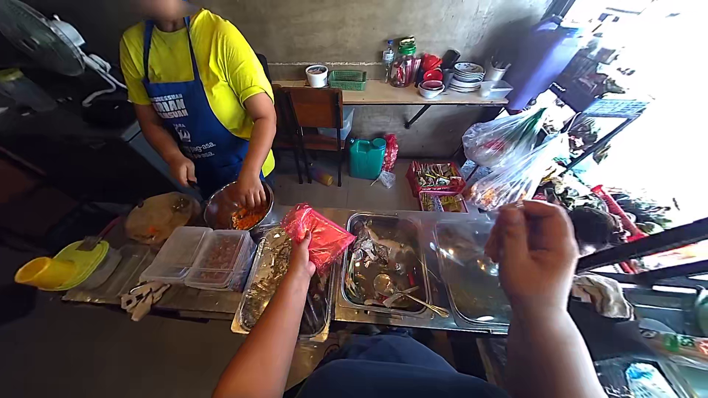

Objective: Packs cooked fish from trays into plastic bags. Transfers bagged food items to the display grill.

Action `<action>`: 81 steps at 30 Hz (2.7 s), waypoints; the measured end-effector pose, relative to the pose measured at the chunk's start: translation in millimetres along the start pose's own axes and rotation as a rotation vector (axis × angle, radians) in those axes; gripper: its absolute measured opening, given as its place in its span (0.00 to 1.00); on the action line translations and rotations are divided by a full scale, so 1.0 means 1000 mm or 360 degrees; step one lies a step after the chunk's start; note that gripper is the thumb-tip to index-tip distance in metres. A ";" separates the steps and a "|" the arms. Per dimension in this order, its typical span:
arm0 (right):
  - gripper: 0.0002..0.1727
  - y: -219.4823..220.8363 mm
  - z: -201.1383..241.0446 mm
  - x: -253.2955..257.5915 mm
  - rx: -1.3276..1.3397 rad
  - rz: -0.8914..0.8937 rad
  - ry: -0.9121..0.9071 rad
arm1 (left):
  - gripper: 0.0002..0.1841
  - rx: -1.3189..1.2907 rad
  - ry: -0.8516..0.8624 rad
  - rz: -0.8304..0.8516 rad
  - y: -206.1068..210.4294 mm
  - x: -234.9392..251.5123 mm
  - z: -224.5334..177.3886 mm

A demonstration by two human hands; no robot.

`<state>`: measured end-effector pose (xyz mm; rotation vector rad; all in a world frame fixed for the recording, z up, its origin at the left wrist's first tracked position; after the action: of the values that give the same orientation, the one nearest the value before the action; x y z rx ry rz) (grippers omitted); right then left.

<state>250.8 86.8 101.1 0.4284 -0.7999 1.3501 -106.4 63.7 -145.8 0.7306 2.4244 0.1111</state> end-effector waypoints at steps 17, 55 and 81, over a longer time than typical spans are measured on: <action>0.13 0.013 -0.041 -0.024 0.0602 0.0067 0.0895 | 0.64 0.0564 0.0276 0.1444 0.059 -0.136 0.060; 0.29 0.086 -0.039 -0.070 0.0042 0.0923 0.0564 | 0.12 0.0254 0.0317 0.0965 0.063 -0.185 -0.034; 0.14 0.088 -0.063 -0.076 -0.0642 0.0759 0.0155 | 0.21 0.1191 0.1470 0.1032 0.054 -0.163 -0.040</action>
<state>181.2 95.3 -11.0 -0.1572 -1.1076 1.5809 5.9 26.6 -14.6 2.1886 2.9412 -0.2912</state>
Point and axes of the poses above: each hand's wrist, its own x-axis towards the middle knuckle, its own y-axis out of the palm, z = x × y, the point moved 4 cm from there along x, towards the middle knuckle, and after that the axes turned 9 degrees about -z, right-handed, at the moved point
